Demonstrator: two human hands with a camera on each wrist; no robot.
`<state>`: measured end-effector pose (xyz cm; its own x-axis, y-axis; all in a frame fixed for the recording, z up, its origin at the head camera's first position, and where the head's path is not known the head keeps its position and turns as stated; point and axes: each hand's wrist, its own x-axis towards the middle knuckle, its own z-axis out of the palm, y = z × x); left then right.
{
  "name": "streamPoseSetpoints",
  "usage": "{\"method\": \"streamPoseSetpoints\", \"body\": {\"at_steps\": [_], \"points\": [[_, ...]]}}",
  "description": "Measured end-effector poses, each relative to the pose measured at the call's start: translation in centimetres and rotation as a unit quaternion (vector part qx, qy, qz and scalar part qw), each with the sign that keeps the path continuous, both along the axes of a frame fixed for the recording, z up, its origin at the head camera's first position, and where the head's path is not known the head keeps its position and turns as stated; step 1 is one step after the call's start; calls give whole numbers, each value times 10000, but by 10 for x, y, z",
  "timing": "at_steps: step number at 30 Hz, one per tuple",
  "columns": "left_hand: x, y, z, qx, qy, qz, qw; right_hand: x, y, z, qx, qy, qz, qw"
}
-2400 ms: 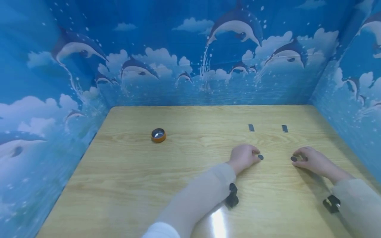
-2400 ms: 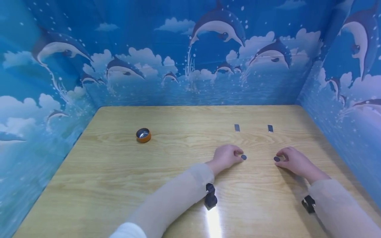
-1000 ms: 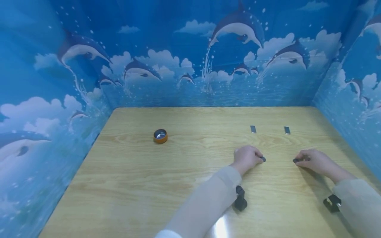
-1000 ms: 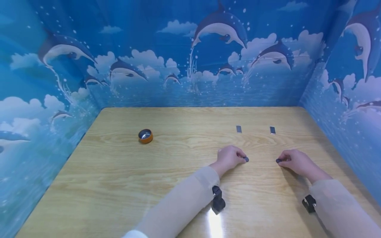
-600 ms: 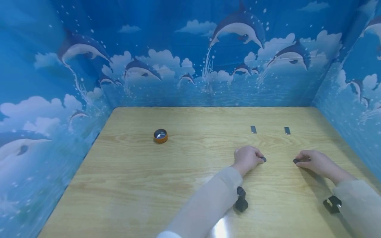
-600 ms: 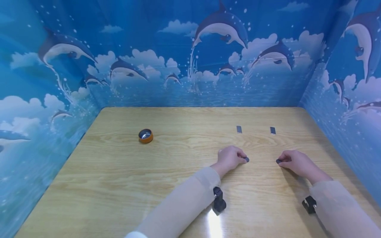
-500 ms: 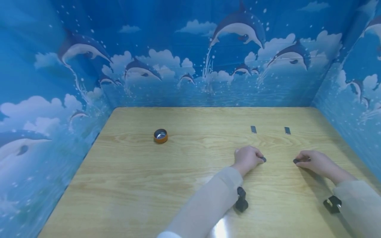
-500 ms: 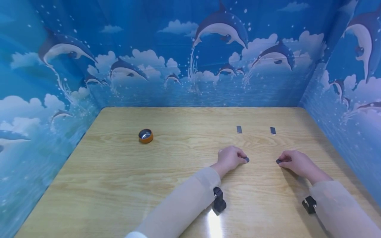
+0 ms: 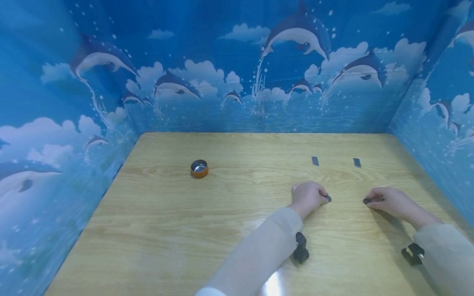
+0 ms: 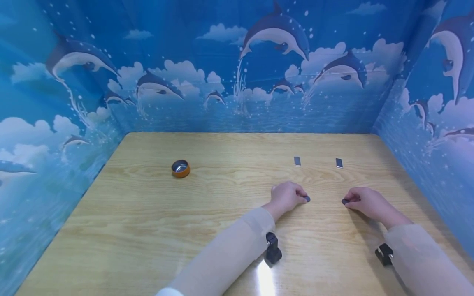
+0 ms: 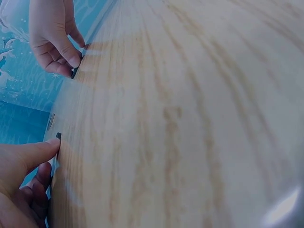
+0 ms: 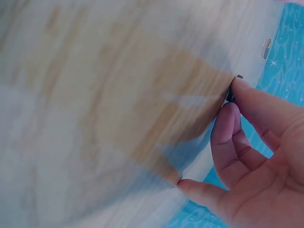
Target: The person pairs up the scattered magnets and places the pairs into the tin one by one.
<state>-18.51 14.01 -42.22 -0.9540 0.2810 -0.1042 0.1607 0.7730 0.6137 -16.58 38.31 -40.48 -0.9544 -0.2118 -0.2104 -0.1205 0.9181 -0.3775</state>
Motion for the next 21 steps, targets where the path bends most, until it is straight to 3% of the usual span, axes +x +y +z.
{"method": "streamPoseSetpoints", "body": {"at_steps": [21], "points": [[1,2,1,-58,-33,27,10000,2,-5,0,-154,12,195,9997]]}}
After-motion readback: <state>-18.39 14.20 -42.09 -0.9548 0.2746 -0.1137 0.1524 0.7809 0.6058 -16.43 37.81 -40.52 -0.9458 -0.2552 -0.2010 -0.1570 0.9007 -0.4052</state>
